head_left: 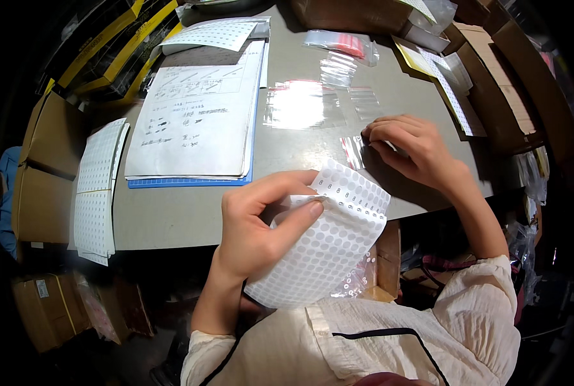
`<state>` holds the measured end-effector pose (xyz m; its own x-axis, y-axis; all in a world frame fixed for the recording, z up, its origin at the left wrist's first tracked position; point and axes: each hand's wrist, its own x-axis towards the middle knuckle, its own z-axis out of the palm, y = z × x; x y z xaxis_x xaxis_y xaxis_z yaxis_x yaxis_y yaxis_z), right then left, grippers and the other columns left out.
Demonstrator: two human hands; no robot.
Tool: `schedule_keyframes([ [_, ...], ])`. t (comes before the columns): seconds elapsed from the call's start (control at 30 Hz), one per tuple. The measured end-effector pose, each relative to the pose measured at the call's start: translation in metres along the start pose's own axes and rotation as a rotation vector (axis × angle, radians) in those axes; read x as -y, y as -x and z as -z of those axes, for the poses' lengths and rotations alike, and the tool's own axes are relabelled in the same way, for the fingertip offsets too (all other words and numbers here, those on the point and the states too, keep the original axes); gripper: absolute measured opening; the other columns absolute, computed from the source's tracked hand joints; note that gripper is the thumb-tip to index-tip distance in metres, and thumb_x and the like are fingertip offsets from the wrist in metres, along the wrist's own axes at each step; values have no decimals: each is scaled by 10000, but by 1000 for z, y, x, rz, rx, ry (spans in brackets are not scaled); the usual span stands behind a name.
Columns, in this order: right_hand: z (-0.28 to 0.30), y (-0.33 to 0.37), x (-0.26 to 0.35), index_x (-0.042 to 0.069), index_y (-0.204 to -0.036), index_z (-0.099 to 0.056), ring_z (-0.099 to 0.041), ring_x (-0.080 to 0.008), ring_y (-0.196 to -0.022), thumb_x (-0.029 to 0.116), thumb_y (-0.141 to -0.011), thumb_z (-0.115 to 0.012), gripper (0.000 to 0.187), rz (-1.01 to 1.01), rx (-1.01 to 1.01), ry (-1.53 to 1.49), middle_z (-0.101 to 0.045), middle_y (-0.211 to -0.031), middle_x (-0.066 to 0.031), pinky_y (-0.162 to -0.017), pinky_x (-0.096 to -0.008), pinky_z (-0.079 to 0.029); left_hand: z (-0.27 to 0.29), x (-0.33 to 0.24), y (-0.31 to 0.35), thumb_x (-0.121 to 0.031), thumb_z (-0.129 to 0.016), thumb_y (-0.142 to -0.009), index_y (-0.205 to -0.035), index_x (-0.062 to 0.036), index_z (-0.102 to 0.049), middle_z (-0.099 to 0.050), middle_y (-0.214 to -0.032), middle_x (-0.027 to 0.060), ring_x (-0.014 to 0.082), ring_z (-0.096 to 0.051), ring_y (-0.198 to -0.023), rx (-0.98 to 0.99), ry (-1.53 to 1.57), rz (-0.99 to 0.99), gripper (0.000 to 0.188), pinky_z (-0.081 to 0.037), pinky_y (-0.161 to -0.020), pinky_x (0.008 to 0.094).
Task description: The person repeatedly picks small white circular items from a sheet and places them into small clear plastic bags. They fold the top of each bag after filling it and set it aside on the table. The process is repeated continuously with multiple bags.
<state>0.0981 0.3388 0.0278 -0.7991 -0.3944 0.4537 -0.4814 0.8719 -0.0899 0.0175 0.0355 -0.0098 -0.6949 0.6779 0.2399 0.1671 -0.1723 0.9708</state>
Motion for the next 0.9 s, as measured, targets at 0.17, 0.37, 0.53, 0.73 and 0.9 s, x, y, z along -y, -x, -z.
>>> schedule_keyframes([
  [0.17,5,14,25,55,-1012,-668,-708,-256,-806,35,-809,-772,229,-112,35,66,-700,-877,-74,-672,-360,-566,1,0,1,-19,-804,-850,-977,28,-776,-785,-1117,137,76,-658,-767,8,-2,28,139,-496,-638,222],
  [0.37,0,14,40,42,-1014,-673,-671,-237,-747,7,-788,-797,260,-71,-4,130,-665,-856,-66,-618,-343,-538,1,0,0,-3,-806,-837,-962,38,-770,-784,-1105,131,69,-646,-761,20,2,14,136,-483,-637,212],
  [0.53,-11,12,39,60,-990,-663,-653,-219,-769,57,-767,-804,265,-5,-4,165,-642,-850,-47,-622,-330,-531,4,-2,0,5,-807,-826,-952,44,-766,-785,-1071,113,44,-608,-724,54,-15,12,137,-451,-607,204],
  [0.73,3,8,37,59,-1003,-709,-651,-222,-804,61,-788,-795,231,-32,137,-71,-643,-853,-61,-646,-322,-528,3,-1,1,-1,-809,-827,-981,47,-762,-780,-991,73,21,-555,-682,45,-43,24,168,-410,-579,197],
  [0.9,17,16,43,16,-1119,-772,-694,-218,-829,-30,-854,-765,270,-252,57,-261,-706,-945,-99,-649,-304,-527,0,1,-1,1,-802,-842,-1043,45,-759,-767,-929,45,19,-547,-683,51,-42,32,211,-407,-591,196],
])
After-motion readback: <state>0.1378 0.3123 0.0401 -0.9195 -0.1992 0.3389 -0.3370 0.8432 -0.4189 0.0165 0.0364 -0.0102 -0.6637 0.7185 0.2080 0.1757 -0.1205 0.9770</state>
